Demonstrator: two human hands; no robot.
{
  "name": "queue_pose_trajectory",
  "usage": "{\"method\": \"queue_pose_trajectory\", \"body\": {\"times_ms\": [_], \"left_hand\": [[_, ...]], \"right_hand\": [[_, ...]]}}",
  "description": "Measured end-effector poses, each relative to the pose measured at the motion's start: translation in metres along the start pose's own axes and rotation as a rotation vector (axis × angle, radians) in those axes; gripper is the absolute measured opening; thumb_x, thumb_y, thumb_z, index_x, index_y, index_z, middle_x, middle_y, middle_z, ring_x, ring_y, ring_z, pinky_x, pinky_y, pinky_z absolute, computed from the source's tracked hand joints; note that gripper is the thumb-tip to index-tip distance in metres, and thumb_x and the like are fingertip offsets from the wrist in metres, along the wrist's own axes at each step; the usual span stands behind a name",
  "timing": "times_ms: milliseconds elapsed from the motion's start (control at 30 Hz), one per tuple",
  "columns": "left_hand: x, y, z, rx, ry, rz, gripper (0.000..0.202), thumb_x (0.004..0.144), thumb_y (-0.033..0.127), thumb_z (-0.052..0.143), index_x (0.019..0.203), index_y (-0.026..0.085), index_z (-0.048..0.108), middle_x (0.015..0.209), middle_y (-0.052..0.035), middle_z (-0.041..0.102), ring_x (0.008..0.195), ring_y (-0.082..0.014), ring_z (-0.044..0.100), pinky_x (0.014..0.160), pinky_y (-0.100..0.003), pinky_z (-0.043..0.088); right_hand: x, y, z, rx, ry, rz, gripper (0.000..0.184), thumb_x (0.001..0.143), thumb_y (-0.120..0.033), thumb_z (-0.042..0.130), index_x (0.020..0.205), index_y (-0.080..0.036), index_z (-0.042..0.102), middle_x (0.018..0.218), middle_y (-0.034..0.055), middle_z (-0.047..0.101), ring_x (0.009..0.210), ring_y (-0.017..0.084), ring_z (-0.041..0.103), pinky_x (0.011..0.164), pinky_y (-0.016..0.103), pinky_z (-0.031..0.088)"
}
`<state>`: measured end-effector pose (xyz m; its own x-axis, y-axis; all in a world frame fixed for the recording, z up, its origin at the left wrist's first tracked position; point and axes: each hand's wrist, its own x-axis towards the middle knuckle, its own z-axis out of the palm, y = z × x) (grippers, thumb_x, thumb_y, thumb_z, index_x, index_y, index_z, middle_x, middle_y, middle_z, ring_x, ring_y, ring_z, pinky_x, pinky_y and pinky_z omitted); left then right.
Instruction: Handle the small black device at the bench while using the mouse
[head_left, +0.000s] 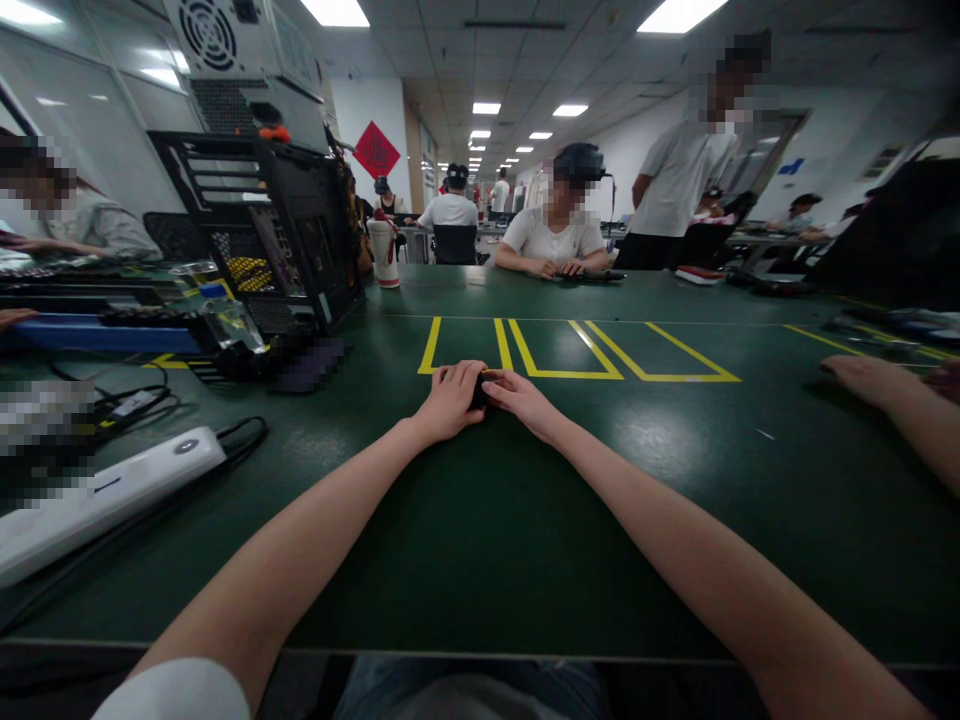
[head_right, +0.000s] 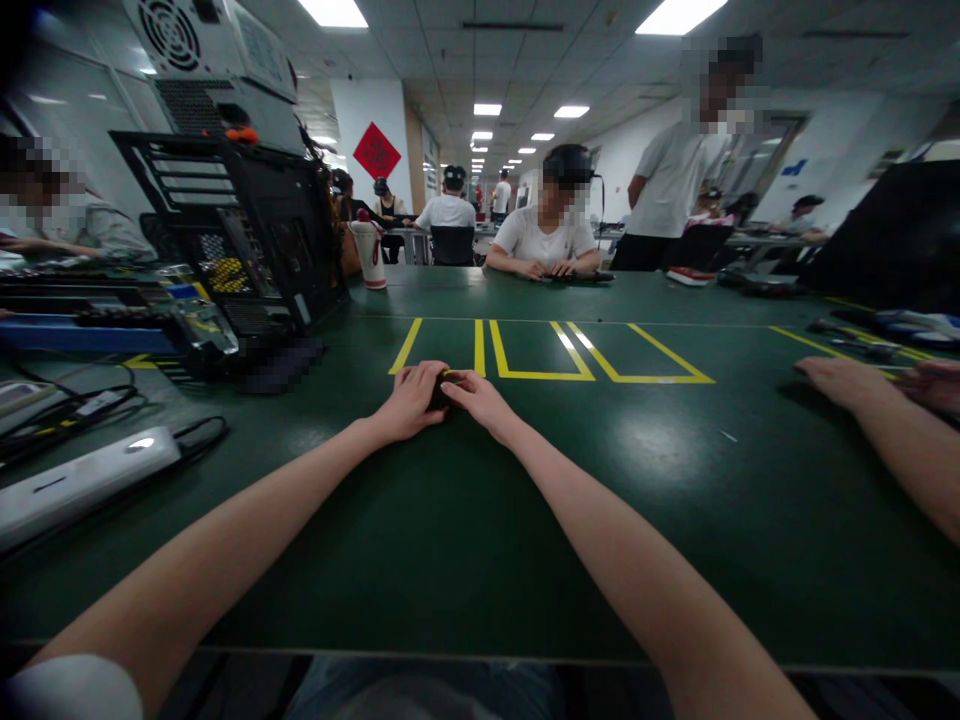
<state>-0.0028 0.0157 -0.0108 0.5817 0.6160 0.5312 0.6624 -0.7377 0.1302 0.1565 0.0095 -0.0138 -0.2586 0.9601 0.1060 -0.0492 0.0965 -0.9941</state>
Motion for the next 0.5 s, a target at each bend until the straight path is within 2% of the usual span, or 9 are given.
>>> {"method": "queue_pose_trajectory", "body": {"times_ms": [200,400,500], "left_hand": [[-0.0008,-0.0004,-0.0008,0.009,-0.012,-0.003,0.056,0.069,0.022,0.055,0.118,0.018,0.028,0.119,-0.0108,0.042,0.113,-0.0258,0.039,0.093,-0.043,0.026],[-0.001,0.0006,0.0,0.025,-0.006,-0.012,0.056,0.069,0.022,0.055,0.117,0.017,0.029,0.121,-0.0113,0.041,0.113,-0.0259,0.038,0.093,-0.043,0.026],[-0.0011,0.001,-0.0005,0.026,-0.004,0.0,0.054,0.069,0.022,0.054,0.117,0.017,0.03,0.12,-0.0108,0.042,0.113,-0.0253,0.038,0.093,-0.043,0.026]], "right_hand": [[0.0006,0.0,-0.0006,-0.025,-0.022,-0.013,0.031,0.067,-0.033,0.064,0.094,-0.021,0.053,0.085,0.0005,0.058,0.086,0.014,0.055,0.085,0.035,0.043],[0.001,0.0048,0.0006,-0.132,0.02,-0.082,0.03,0.072,-0.042,0.057,0.094,-0.022,0.052,0.079,-0.0005,0.059,0.079,0.013,0.056,0.081,0.035,0.043],[0.0,0.0039,-0.0002,-0.101,-0.007,-0.071,0.032,0.07,-0.038,0.061,0.097,-0.023,0.051,0.08,-0.0005,0.059,0.079,0.013,0.056,0.081,0.035,0.043]]}}
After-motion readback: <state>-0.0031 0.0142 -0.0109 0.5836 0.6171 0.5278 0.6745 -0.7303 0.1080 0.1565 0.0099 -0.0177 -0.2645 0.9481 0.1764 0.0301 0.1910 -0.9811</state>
